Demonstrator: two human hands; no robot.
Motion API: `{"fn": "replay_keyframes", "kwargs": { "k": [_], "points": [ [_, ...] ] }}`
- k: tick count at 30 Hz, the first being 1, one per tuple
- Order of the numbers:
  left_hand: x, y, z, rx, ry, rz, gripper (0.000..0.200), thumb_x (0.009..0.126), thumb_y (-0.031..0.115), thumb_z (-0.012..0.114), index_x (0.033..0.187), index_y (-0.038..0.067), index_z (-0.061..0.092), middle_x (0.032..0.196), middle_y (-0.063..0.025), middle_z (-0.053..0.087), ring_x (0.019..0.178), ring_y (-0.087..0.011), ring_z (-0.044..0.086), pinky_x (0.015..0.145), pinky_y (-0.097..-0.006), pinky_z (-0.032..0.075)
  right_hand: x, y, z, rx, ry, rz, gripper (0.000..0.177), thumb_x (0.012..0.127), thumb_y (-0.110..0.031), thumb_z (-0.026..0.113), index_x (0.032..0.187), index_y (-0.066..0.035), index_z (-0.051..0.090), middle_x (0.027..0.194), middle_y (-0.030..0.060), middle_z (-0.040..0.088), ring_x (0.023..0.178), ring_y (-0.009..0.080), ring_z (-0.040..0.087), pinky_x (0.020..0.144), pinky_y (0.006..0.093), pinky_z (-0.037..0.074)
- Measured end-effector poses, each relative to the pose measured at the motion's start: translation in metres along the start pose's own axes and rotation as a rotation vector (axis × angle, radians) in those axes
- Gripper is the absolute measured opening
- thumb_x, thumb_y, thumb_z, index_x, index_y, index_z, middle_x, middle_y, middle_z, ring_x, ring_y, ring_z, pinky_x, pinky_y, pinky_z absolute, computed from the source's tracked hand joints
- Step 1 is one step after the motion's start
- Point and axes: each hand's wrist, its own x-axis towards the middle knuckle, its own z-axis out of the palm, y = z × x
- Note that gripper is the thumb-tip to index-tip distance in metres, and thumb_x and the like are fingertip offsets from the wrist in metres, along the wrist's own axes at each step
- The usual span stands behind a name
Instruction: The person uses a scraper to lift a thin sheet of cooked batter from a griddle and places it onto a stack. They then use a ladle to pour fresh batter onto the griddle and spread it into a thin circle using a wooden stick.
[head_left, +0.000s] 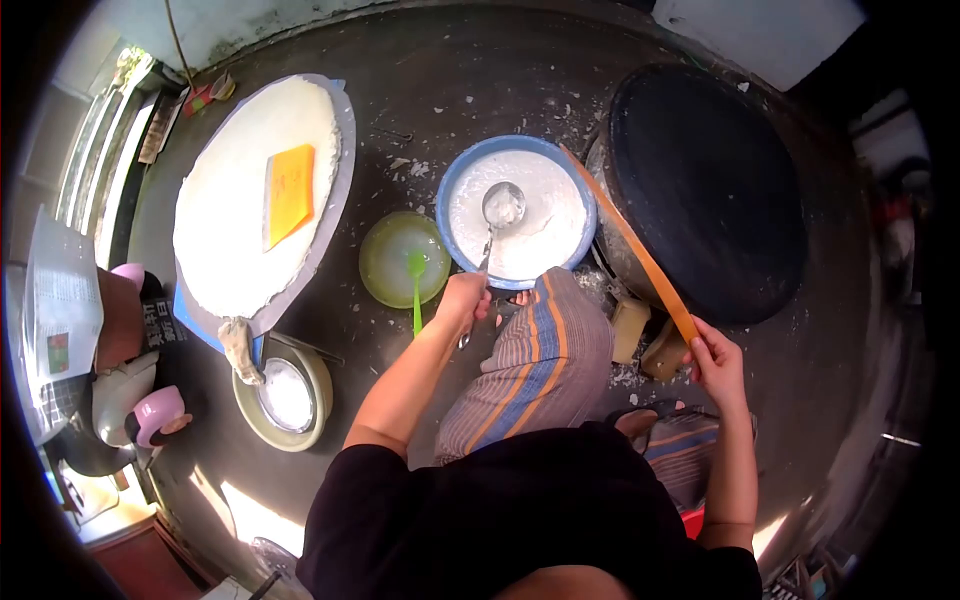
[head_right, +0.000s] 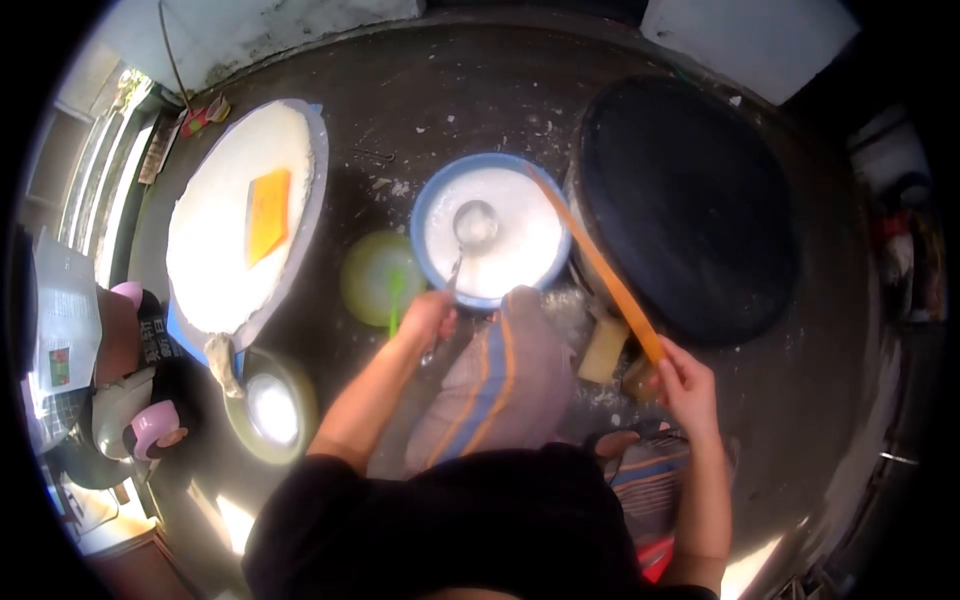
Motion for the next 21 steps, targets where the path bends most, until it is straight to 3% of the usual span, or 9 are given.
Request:
{"fn": "replay_keyframes", "kwargs": {
  "k": [2, 4, 7, 8, 11, 13, 14, 19, 21],
  "points": [
    [-0.001, -0.016, -0.005, 0.204, 0.003, 0.118, 0.024, 0.086, 0.024, 0.045, 0.079, 0.002, 0.051, 0.068, -0.0108, 0.055, 0.048, -0.0178, 0.051, 0.041, -0.0302, 0.041, -0.011, 0.008, -0.009, 0.05, 0.048, 0.019, 0.032, 0.085, -0.006, 0.049, 0.116, -0.006, 0.051, 0.065, 0.001, 0.056, 0.043, 0.0027, 0.042, 0.039, 0.0149, 0.034],
    [-0.01, -0.028, 0.0, 1.002, 0.28, 0.569, 0.021, 0.083, 0.023, 0.048, 0.082, 0.005, 0.057, 0.081, -0.0156, 0.062, 0.068, -0.028, 0.061, 0.058, -0.0393, 0.048, -0.015, 0.021, -0.013, 0.065, 0.049, 0.015, 0.032, 0.085, -0.006, 0.049, 0.117, -0.006, 0.051, 0.065, 0.001, 0.055, 0.043, 0.0029, 0.042, 0.04, 0.0152, 0.034],
    [-0.018, 0.0, 0.001, 1.408, 0.28, 0.281, 0.02, 0.08, 0.022, 0.049, 0.087, 0.008, 0.06, 0.088, -0.0167, 0.061, 0.085, -0.0319, 0.059, 0.074, -0.0419, 0.046, -0.013, 0.034, -0.01, 0.097, 0.037, -0.013, 0.033, 0.085, -0.005, 0.049, 0.117, -0.006, 0.051, 0.064, 0.0005, 0.054, 0.043, 0.0034, 0.042, 0.04, 0.0161, 0.035],
    [-0.007, 0.01, -0.006, 1.481, 0.279, 0.31, 0.019, 0.079, 0.021, 0.048, 0.086, 0.008, 0.061, 0.087, -0.0164, 0.062, 0.084, -0.031, 0.06, 0.072, -0.0406, 0.048, -0.012, 0.036, -0.008, 0.109, 0.043, -0.01, 0.032, 0.084, -0.005, 0.049, 0.116, -0.007, 0.052, 0.063, 0.0005, 0.054, 0.044, 0.0038, 0.043, 0.041, 0.0171, 0.036],
    [0.001, 0.027, -0.001, 1.315, 0.454, 0.278, 0.021, 0.077, 0.019, 0.048, 0.085, 0.004, 0.061, 0.088, -0.02, 0.06, 0.084, -0.034, 0.059, 0.073, -0.043, 0.047, -0.013, 0.036, -0.004, 0.031, 0.079, -0.095, 0.032, 0.085, -0.004, 0.047, 0.117, -0.004, 0.05, 0.064, 0.0003, 0.054, 0.042, 0.0018, 0.04, 0.04, 0.0147, 0.034],
    [0.025, -0.013, 0.008, 1.288, 0.439, 0.387, 0.022, 0.076, 0.018, 0.048, 0.084, 0.001, 0.06, 0.088, -0.0226, 0.059, 0.084, -0.0367, 0.058, 0.075, -0.0443, 0.046, -0.016, 0.035, -0.007, 0.026, 0.087, -0.098, 0.032, 0.085, -0.003, 0.047, 0.117, -0.004, 0.05, 0.064, 0.0002, 0.054, 0.043, 0.0018, 0.041, 0.041, 0.0149, 0.034],
    [0.05, -0.035, -0.002, 1.448, 0.219, 0.397, 0.023, 0.078, 0.019, 0.048, 0.084, 0.001, 0.06, 0.089, -0.0238, 0.058, 0.086, -0.038, 0.056, 0.077, -0.0446, 0.044, -0.016, 0.034, -0.009, 0.008, 0.097, -0.109, 0.033, 0.085, -0.003, 0.047, 0.117, -0.003, 0.05, 0.064, 0.0002, 0.054, 0.043, 0.0018, 0.041, 0.041, 0.0151, 0.035],
    [-0.028, 0.02, -0.008, 1.109, 0.373, 0.304, 0.027, 0.082, 0.025, 0.047, 0.091, 0.003, 0.059, 0.091, -0.023, 0.058, 0.089, -0.037, 0.054, 0.077, -0.0436, 0.042, -0.021, 0.041, -0.019, 0.034, 0.092, -0.079, 0.034, 0.084, -0.002, 0.047, 0.117, -0.005, 0.05, 0.065, 0.0003, 0.054, 0.043, 0.0019, 0.041, 0.041, 0.0152, 0.035],
    [-0.011, -0.005, -0.01, 1.237, 0.389, 0.265, 0.027, 0.083, 0.024, 0.047, 0.088, 0.001, 0.059, 0.088, -0.023, 0.058, 0.088, -0.037, 0.055, 0.077, -0.0437, 0.043, -0.026, 0.04, -0.021, 0.042, 0.092, -0.054, 0.034, 0.084, -0.002, 0.047, 0.117, -0.005, 0.051, 0.065, 0.0003, 0.054, 0.043, 0.002, 0.042, 0.041, 0.0153, 0.035]
  ]
}}
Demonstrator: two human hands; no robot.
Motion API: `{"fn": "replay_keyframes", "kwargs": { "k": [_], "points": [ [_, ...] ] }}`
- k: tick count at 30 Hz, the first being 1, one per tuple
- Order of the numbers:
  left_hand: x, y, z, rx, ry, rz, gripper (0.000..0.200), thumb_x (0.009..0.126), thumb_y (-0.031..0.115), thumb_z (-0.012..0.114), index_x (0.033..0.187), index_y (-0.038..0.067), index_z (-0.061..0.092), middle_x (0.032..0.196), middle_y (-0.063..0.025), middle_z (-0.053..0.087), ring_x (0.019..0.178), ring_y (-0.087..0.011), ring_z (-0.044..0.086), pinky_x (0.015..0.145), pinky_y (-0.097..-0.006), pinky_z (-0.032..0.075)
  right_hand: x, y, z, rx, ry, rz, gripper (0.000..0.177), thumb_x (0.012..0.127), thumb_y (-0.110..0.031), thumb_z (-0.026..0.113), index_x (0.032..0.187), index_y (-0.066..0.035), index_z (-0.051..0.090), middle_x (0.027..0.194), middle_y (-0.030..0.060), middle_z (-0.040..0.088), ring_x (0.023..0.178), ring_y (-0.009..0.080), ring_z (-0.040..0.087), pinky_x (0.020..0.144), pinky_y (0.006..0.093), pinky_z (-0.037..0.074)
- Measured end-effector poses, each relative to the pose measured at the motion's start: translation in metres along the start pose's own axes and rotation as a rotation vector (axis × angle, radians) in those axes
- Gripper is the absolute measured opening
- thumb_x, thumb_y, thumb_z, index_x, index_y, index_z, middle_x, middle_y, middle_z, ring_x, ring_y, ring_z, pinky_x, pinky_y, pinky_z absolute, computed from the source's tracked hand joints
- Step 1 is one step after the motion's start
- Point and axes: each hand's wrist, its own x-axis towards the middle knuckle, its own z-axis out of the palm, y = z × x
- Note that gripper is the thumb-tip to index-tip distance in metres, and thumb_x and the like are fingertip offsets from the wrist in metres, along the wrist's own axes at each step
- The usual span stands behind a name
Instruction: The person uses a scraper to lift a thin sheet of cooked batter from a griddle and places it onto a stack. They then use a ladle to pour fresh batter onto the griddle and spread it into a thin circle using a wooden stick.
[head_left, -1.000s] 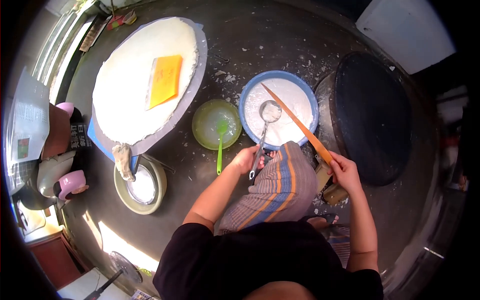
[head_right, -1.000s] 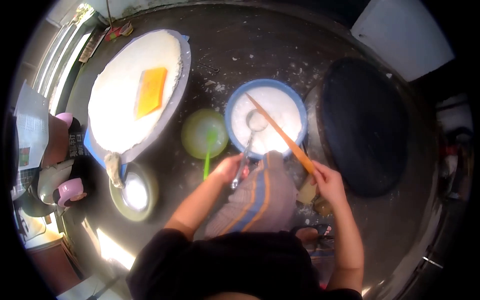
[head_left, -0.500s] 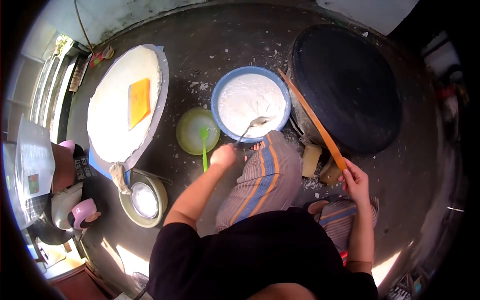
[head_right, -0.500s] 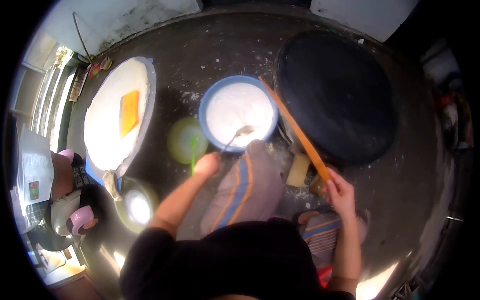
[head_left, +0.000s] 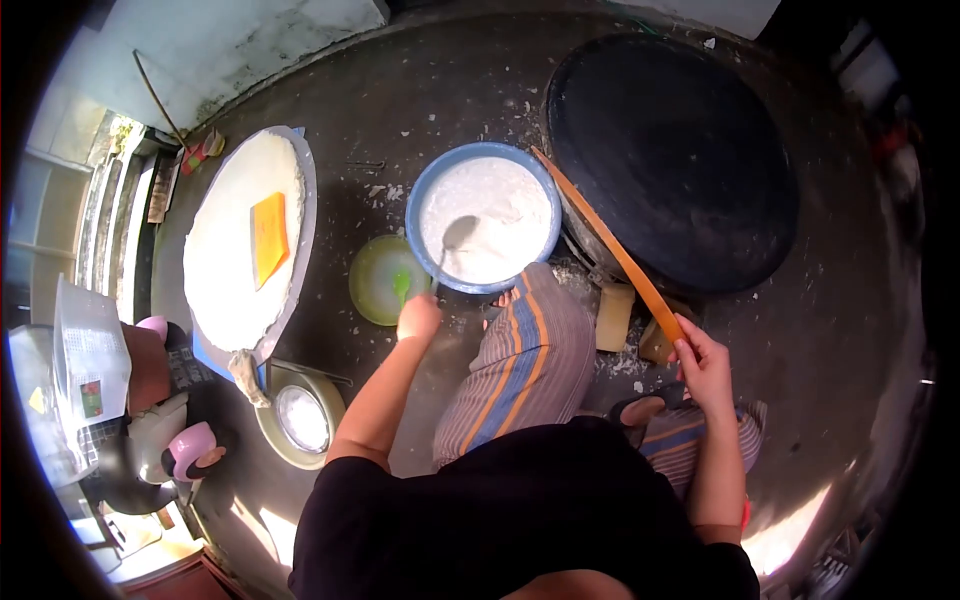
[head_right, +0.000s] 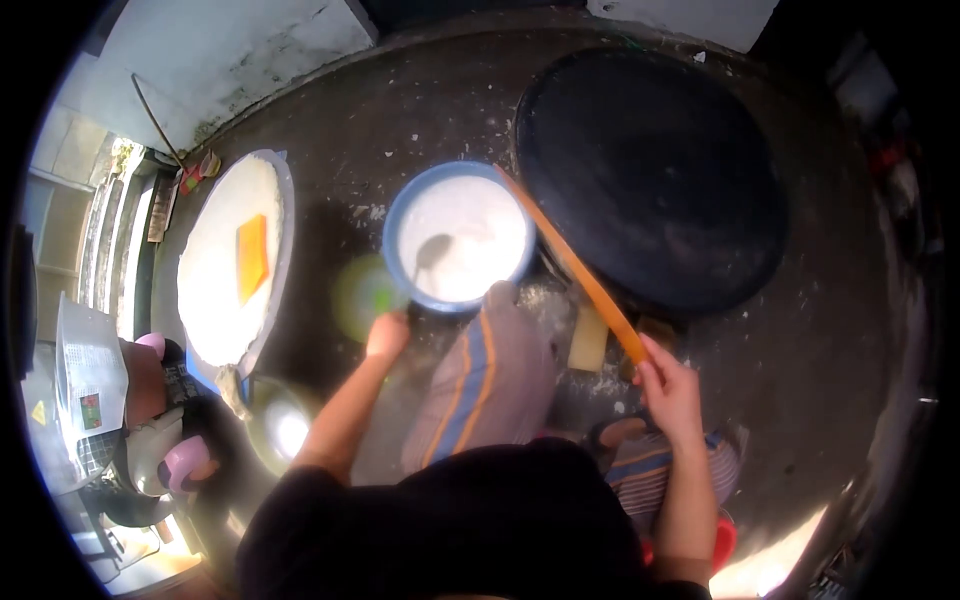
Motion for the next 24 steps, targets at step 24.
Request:
{"fn": "replay_keyframes", "kwargs": {
  "k": [24],
  "points": [
    [0.001, 0.057, -0.015, -1.353, -0.771, -0.593, 0.021, 0.09, 0.018, 0.035, 0.087, 0.0, 0.045, 0.056, -0.0042, 0.041, 0.039, -0.0078, 0.033, 0.034, -0.0188, 0.024, 0.0, -0.002, 0.0, 0.014, 0.017, -0.053, 0.036, 0.082, -0.001, 0.05, 0.117, -0.009, 0.051, 0.064, 0.0017, 0.056, 0.047, 0.004, 0.044, 0.045, 0.0179, 0.037]
  ]
}}
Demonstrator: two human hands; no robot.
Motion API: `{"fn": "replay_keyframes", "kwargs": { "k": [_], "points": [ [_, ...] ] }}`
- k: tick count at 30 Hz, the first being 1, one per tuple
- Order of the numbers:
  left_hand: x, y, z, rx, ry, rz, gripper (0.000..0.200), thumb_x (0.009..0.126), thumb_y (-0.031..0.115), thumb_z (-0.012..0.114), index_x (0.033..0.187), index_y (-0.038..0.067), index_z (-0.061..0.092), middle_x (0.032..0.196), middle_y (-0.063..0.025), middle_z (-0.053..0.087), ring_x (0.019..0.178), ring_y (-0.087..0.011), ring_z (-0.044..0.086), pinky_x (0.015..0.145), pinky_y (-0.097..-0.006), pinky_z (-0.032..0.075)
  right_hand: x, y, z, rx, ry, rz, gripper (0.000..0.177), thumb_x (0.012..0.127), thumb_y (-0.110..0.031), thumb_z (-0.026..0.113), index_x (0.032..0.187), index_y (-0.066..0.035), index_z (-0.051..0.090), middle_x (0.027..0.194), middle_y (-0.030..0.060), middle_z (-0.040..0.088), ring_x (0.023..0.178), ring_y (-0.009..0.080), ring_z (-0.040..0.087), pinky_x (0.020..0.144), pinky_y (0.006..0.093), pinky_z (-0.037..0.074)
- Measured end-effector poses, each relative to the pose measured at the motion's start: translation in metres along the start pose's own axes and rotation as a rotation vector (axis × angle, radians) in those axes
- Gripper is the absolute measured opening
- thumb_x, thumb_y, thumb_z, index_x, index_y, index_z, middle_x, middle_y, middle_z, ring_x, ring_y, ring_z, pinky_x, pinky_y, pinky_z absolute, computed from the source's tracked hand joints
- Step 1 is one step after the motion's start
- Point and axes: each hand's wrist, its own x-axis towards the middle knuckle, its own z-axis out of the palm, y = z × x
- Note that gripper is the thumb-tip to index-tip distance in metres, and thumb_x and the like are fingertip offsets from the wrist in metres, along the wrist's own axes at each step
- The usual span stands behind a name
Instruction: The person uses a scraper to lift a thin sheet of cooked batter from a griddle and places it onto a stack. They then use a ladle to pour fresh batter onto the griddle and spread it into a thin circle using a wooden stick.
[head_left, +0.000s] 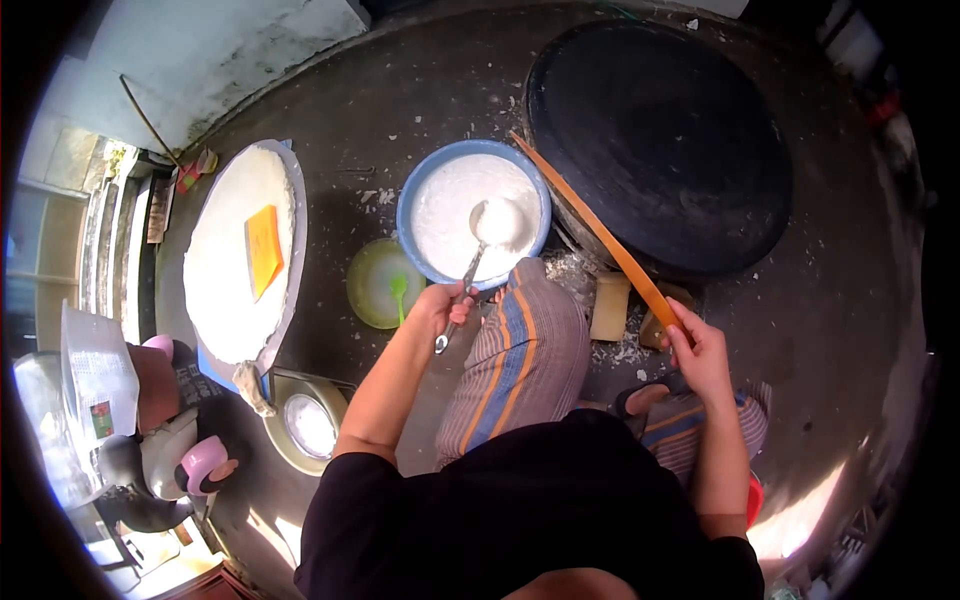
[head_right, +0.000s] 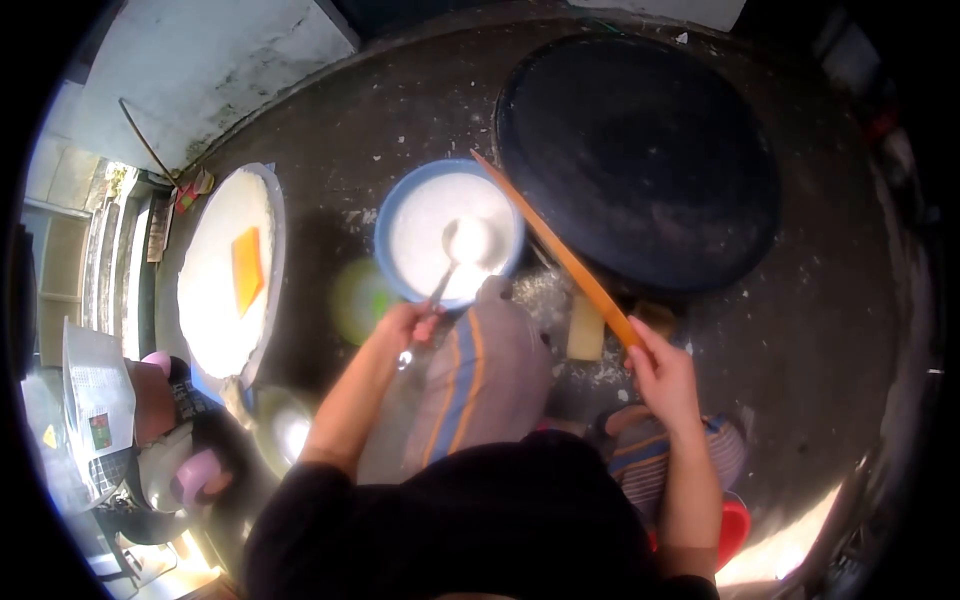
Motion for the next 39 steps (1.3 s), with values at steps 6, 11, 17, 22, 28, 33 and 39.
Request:
{"fn": "replay_keyframes", "kwargs": {
  "k": [6, 11, 17, 22, 28, 33, 39],
  "points": [
    [-0.03, -0.002, -0.013, 0.788, 0.386, 0.65, 0.023, 0.088, 0.022, 0.041, 0.083, 0.003, 0.054, 0.059, -0.0073, 0.053, 0.047, -0.0161, 0.05, 0.038, -0.0282, 0.037, -0.001, 0.005, -0.002, 0.031, 0.021, -0.004, 0.036, 0.082, -0.002, 0.051, 0.117, -0.009, 0.051, 0.064, 0.0012, 0.055, 0.048, 0.0043, 0.044, 0.045, 0.0177, 0.037],
    [-0.015, 0.005, 0.013, 1.59, 0.752, 0.742, 0.023, 0.083, 0.02, 0.043, 0.086, 0.001, 0.056, 0.083, -0.0236, 0.059, 0.08, -0.0388, 0.057, 0.071, -0.0464, 0.044, 0.003, 0.001, 0.001, -0.048, 0.015, -0.017, 0.036, 0.082, -0.002, 0.051, 0.117, -0.009, 0.051, 0.064, 0.002, 0.056, 0.048, 0.0043, 0.045, 0.046, 0.018, 0.038],
    [-0.019, -0.005, -0.011, 1.631, 0.676, 0.654, 0.024, 0.083, 0.021, 0.043, 0.088, 0.003, 0.058, 0.084, -0.0221, 0.059, 0.081, -0.0374, 0.057, 0.072, -0.0453, 0.045, 0.004, 0.005, 0.001, -0.069, 0.002, -0.027, 0.038, 0.081, -0.002, 0.052, 0.118, -0.009, 0.051, 0.066, 0.0027, 0.058, 0.049, 0.0043, 0.046, 0.047, 0.0183, 0.039],
    [0.018, -0.007, -0.058, 1.497, 0.822, 0.612, 0.027, 0.082, 0.023, 0.045, 0.089, 0.001, 0.058, 0.086, -0.0235, 0.059, 0.083, -0.0381, 0.056, 0.075, -0.0457, 0.043, 0.003, 0.005, 0.002, -0.025, 0.005, -0.035, 0.036, 0.082, 0.001, 0.048, 0.118, -0.004, 0.049, 0.069, 0.0001, 0.054, 0.05, 0.0026, 0.044, 0.045, 0.0155, 0.037],
    [0.048, -0.012, -0.007, 0.616, 0.311, 0.288, 0.026, 0.087, 0.02, 0.04, 0.077, -0.001, 0.051, 0.06, -0.014, 0.051, 0.05, -0.0202, 0.052, 0.04, -0.0301, 0.039, 0.01, 0.009, 0.006, -0.01, -0.002, -0.026, 0.033, 0.084, -0.004, 0.048, 0.117, -0.004, 0.05, 0.067, -0.0001, 0.054, 0.046, 0.0024, 0.042, 0.043, 0.0149, 0.035],
    [-0.006, 0.003, -0.006, 0.014, -0.084, 0.034, 0.025, 0.091, 0.018, 0.034, 0.093, -0.004, 0.046, 0.059, -0.0046, 0.043, 0.041, -0.0084, 0.033, 0.032, -0.0189, 0.026, 0.01, 0.003, 0.006, 0.112, 0.01, 0.075, 0.024, 0.085, -0.008, 0.049, 0.107, -0.002, 0.055, 0.066, 0.0024, 0.057, 0.046, 0.0043, 0.046, 0.042, 0.0173, 0.037],
    [-0.087, 0.007, -0.009, -0.018, -0.21, 0.192, 0.025, 0.091, 0.019, 0.036, 0.1, -0.003, 0.045, 0.058, -0.0059, 0.043, 0.041, -0.008, 0.032, 0.035, -0.0202, 0.026, 0.011, 0.011, 0.006, 0.23, 0.035, 0.078, 0.018, 0.087, -0.011, 0.048, 0.099, -0.001, 0.057, 0.065, 0.0026, 0.057, 0.045, 0.004, 0.045, 0.041, 0.0171, 0.036]
  ]
}}
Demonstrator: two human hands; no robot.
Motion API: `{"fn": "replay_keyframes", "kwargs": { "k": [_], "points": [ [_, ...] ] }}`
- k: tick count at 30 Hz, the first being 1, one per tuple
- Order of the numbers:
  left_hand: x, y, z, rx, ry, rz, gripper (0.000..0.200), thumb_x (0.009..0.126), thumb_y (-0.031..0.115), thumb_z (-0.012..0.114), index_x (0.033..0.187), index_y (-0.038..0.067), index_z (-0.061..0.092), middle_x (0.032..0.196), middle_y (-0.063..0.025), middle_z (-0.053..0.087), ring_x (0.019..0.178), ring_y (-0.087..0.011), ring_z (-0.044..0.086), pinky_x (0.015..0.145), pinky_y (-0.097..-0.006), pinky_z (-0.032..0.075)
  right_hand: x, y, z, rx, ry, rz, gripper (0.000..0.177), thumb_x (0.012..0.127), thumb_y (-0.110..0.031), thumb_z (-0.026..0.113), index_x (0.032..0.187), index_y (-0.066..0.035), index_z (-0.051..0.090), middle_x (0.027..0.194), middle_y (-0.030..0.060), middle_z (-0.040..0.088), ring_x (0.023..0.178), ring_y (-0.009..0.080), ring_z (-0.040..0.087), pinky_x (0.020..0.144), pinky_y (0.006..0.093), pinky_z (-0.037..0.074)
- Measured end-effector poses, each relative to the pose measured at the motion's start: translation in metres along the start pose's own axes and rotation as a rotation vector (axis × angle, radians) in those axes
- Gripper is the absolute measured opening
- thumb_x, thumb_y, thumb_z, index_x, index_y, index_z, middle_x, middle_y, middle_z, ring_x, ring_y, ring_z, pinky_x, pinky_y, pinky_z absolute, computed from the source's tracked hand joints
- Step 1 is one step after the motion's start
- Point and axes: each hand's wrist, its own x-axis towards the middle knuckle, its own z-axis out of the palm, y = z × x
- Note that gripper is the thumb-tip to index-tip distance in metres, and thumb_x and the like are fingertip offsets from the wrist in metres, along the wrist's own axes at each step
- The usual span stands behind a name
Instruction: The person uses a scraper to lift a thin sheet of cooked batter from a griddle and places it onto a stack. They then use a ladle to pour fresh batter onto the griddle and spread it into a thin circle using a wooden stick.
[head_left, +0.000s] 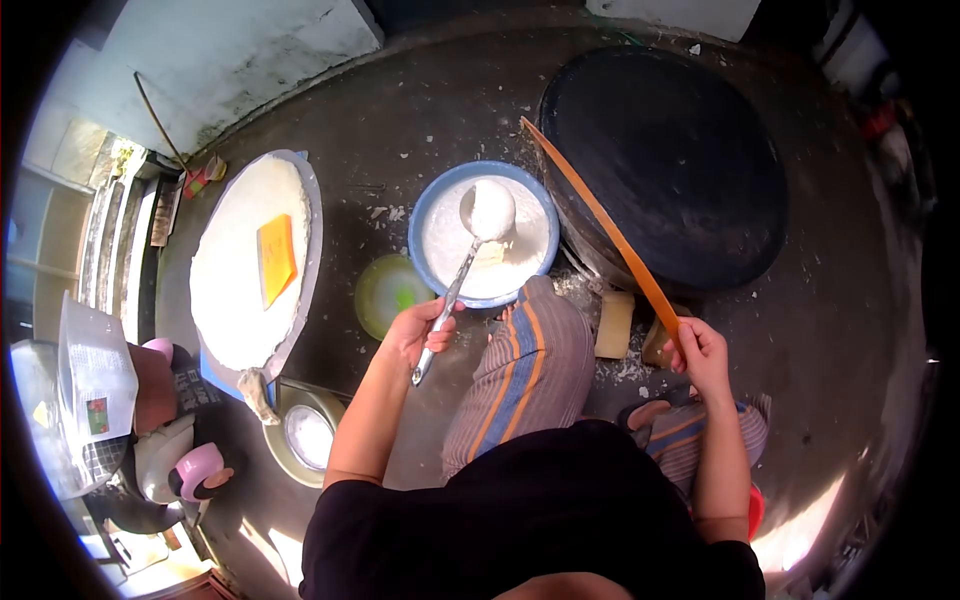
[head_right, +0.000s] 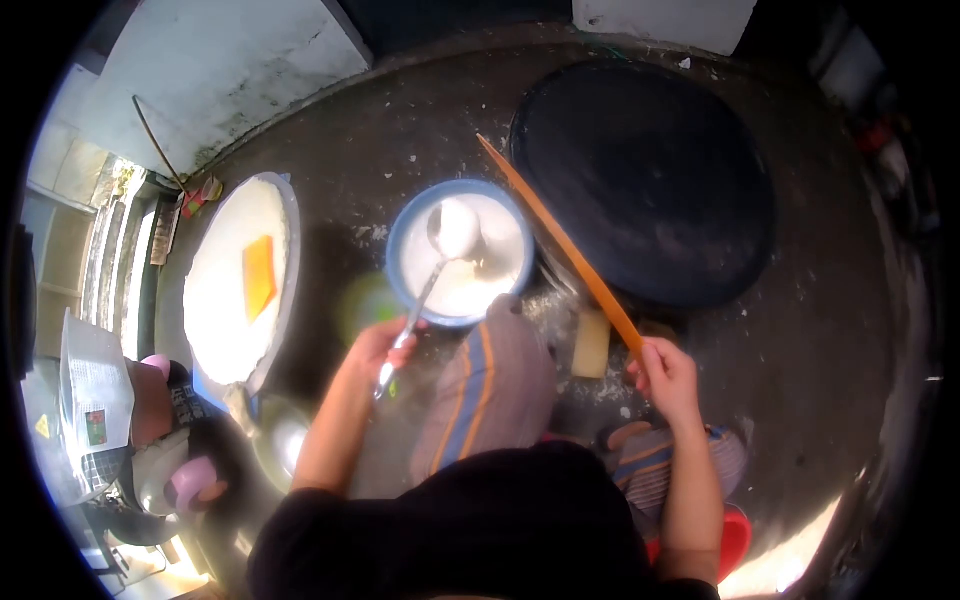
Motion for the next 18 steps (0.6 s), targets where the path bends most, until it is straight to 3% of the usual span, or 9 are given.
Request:
{"fn": "replay_keyframes", "kwargs": {
  "k": [9, 12, 18],
  "points": [
    [-0.072, 0.031, 0.04, 0.094, -0.04, 0.306, 0.024, 0.089, 0.013, 0.039, 0.102, -0.005, 0.048, 0.06, -0.0095, 0.048, 0.041, -0.0085, 0.035, 0.035, -0.0194, 0.026, -0.006, 0.006, -0.007, 0.108, 0.025, 0.029, 0.018, 0.08, -0.006, 0.058, 0.097, 0.0, 0.056, 0.071, -0.0002, 0.057, 0.053, 0.0041, 0.047, 0.046, 0.0159, 0.035],
    [-0.076, 0.044, 0.058, 0.087, -0.075, 0.356, 0.025, 0.089, 0.014, 0.039, 0.103, -0.005, 0.047, 0.06, -0.0094, 0.048, 0.041, -0.0085, 0.035, 0.035, -0.0192, 0.026, -0.015, 0.003, -0.01, 0.196, -0.069, 0.106, 0.019, 0.075, -0.003, 0.062, 0.089, -0.003, 0.05, 0.069, 0.0005, 0.056, 0.054, 0.0044, 0.048, 0.047, 0.0157, 0.036],
    [-0.066, 0.08, 0.11, 0.073, -0.189, 0.386, 0.027, 0.09, 0.016, 0.037, 0.103, -0.005, 0.046, 0.06, -0.0078, 0.047, 0.042, -0.0076, 0.035, 0.035, -0.0187, 0.027, -0.02, 0.005, -0.019, 0.167, -0.006, 0.043, 0.013, 0.081, -0.003, 0.054, 0.094, -0.001, 0.05, 0.07, 0.0, 0.055, 0.06, 0.0052, 0.05, 0.054, 0.0163, 0.04]
  ]
}}
